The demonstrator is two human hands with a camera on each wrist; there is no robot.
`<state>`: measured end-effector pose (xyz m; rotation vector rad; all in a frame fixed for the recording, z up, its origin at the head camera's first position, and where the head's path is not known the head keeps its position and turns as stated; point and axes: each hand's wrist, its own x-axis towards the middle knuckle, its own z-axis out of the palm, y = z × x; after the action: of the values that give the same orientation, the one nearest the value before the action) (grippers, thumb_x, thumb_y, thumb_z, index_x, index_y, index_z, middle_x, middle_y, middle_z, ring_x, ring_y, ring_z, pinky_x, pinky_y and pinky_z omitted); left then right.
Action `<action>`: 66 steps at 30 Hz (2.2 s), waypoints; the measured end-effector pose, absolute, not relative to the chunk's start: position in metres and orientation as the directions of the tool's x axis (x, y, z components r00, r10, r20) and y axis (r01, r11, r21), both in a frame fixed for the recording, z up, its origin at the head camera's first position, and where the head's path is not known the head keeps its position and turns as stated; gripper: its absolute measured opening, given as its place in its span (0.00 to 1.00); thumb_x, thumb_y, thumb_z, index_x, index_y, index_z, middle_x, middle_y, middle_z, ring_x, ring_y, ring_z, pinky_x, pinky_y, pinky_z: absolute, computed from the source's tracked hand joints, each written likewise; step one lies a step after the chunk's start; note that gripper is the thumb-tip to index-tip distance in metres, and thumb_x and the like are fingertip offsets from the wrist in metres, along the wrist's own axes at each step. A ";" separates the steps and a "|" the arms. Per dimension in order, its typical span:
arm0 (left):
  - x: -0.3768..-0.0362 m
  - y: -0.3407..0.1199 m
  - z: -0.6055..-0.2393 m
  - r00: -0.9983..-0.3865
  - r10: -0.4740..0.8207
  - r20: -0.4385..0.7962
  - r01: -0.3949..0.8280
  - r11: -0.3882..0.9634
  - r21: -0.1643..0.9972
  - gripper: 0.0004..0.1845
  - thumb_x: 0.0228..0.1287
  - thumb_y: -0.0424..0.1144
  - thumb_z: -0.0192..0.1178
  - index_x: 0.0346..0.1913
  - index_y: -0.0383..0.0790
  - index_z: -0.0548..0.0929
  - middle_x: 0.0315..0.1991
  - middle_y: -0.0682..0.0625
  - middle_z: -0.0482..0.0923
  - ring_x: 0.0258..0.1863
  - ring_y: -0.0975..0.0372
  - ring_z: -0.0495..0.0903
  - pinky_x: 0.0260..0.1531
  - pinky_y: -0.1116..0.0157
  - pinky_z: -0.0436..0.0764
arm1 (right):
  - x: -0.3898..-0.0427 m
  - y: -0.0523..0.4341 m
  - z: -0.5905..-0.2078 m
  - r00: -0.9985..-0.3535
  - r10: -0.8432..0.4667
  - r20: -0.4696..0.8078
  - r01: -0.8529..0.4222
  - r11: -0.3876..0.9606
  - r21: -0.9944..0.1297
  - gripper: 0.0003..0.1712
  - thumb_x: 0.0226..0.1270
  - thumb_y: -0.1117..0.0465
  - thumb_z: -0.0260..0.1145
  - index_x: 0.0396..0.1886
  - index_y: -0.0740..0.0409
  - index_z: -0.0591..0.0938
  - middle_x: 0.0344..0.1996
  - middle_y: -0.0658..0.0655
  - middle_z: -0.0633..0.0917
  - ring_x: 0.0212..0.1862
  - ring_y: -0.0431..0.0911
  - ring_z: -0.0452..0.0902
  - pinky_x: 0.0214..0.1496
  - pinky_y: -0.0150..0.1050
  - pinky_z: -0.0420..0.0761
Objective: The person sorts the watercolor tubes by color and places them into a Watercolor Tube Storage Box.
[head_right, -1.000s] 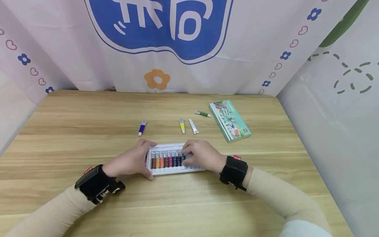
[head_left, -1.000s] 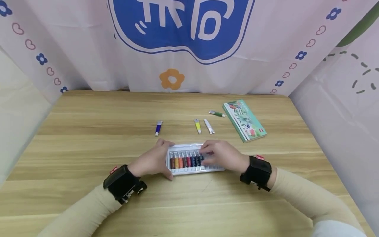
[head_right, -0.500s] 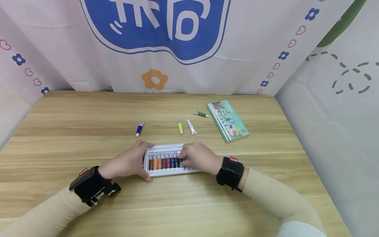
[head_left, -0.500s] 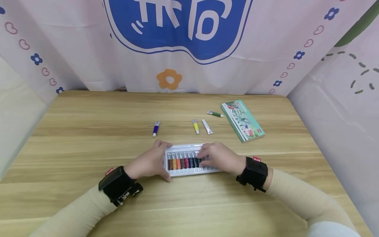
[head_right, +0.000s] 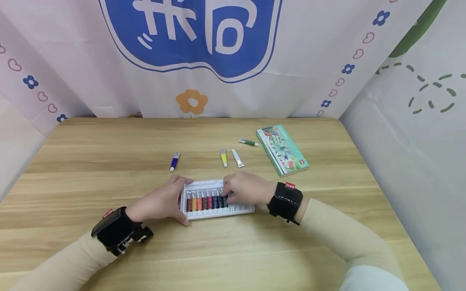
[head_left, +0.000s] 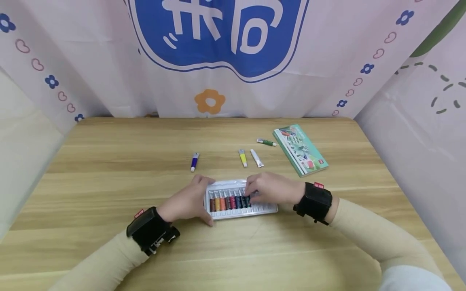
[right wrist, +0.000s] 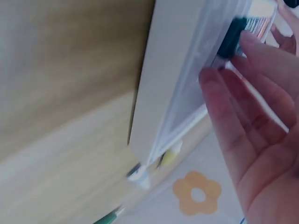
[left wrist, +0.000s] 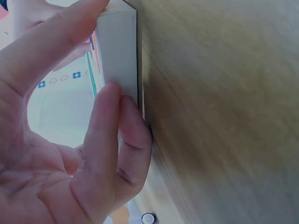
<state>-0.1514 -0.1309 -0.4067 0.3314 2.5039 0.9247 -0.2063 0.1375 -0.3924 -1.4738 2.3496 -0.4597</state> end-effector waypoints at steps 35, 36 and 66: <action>-0.152 -0.127 -0.408 -0.868 0.364 -0.338 0.087 0.781 0.618 0.63 0.32 0.38 0.89 0.74 0.30 0.63 0.67 0.34 0.61 0.62 0.45 0.72 0.64 0.47 0.73 | -0.350 0.159 -0.400 -0.888 -0.439 -0.138 -0.371 0.861 -0.348 0.11 0.69 0.68 0.67 0.49 0.65 0.87 0.47 0.62 0.87 0.49 0.54 0.81 0.55 0.50 0.79; -0.152 -0.128 -0.407 -0.869 0.361 -0.339 0.087 0.784 0.614 0.63 0.32 0.38 0.89 0.74 0.29 0.63 0.67 0.34 0.61 0.62 0.45 0.72 0.65 0.47 0.73 | -0.351 0.156 -0.401 -0.889 -0.434 -0.144 -0.366 0.864 -0.345 0.12 0.69 0.68 0.67 0.50 0.65 0.87 0.48 0.63 0.87 0.49 0.54 0.81 0.56 0.49 0.79; -0.158 -0.127 -0.404 -0.874 0.364 -0.322 0.094 0.775 0.624 0.63 0.30 0.36 0.88 0.74 0.28 0.62 0.67 0.32 0.60 0.62 0.43 0.72 0.64 0.46 0.74 | -0.287 0.169 -0.382 -0.834 -0.530 -0.156 -0.408 0.781 -0.474 0.20 0.66 0.70 0.72 0.57 0.61 0.82 0.41 0.57 0.85 0.38 0.47 0.81 0.39 0.40 0.81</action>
<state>-0.1581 -0.1272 -0.4042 0.3458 2.5383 0.8609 -0.2871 0.1689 -0.3822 -0.7254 2.6925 -0.6228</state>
